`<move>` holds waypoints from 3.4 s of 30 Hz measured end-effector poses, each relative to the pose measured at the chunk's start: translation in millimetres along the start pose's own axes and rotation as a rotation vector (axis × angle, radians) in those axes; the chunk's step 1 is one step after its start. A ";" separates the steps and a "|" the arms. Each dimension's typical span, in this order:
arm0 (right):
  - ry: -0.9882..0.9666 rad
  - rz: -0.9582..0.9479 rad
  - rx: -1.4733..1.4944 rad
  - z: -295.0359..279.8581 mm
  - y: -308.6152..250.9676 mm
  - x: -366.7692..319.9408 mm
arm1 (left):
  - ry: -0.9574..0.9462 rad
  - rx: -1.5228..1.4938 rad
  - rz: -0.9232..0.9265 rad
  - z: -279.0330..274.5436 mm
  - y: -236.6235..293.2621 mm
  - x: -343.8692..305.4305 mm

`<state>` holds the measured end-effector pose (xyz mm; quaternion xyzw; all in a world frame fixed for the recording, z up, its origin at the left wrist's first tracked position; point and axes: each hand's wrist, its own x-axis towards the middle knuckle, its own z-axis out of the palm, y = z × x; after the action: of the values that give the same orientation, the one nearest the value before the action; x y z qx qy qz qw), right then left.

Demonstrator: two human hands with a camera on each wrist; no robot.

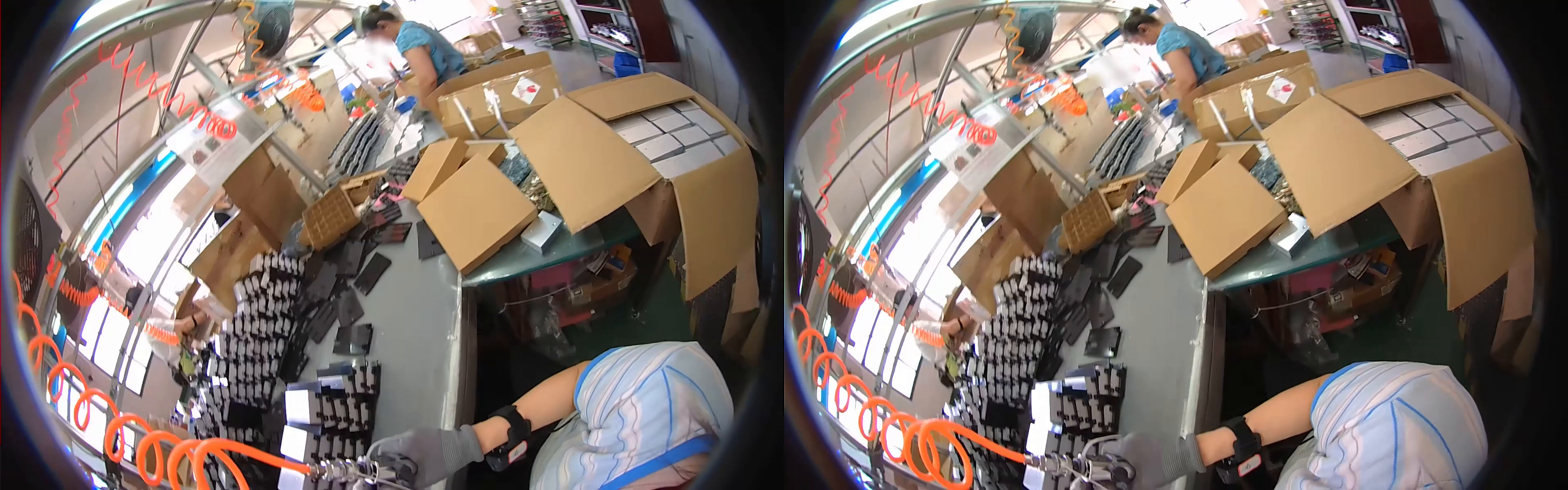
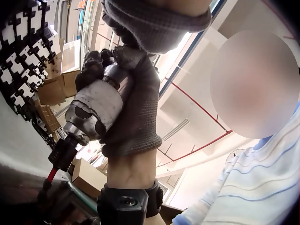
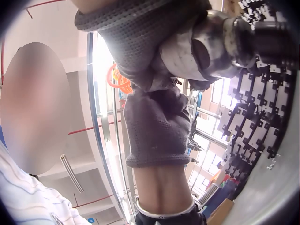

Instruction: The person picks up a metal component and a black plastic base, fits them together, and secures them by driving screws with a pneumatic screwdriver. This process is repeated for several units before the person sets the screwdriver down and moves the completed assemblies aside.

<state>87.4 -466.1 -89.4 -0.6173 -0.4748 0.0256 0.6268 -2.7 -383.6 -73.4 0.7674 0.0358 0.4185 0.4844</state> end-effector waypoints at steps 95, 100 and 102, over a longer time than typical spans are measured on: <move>-0.663 1.214 1.305 0.4 28.8 -40.4 | -0.250 0.903 0.224 -63.1 -89.4 -26.1; -0.653 0.965 0.665 -8.9 41.7 -37.7 | 0.066 0.725 -0.342 -95.2 -113.5 -28.8; -0.765 1.022 0.677 -14.6 55.2 -33.1 | 0.002 0.720 -0.483 -93.8 -119.7 -21.1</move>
<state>109.0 -484.4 -149.0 -0.4820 -0.2790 0.6756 0.4832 -37.9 -263.1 -161.9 0.8566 0.3587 0.2545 0.2699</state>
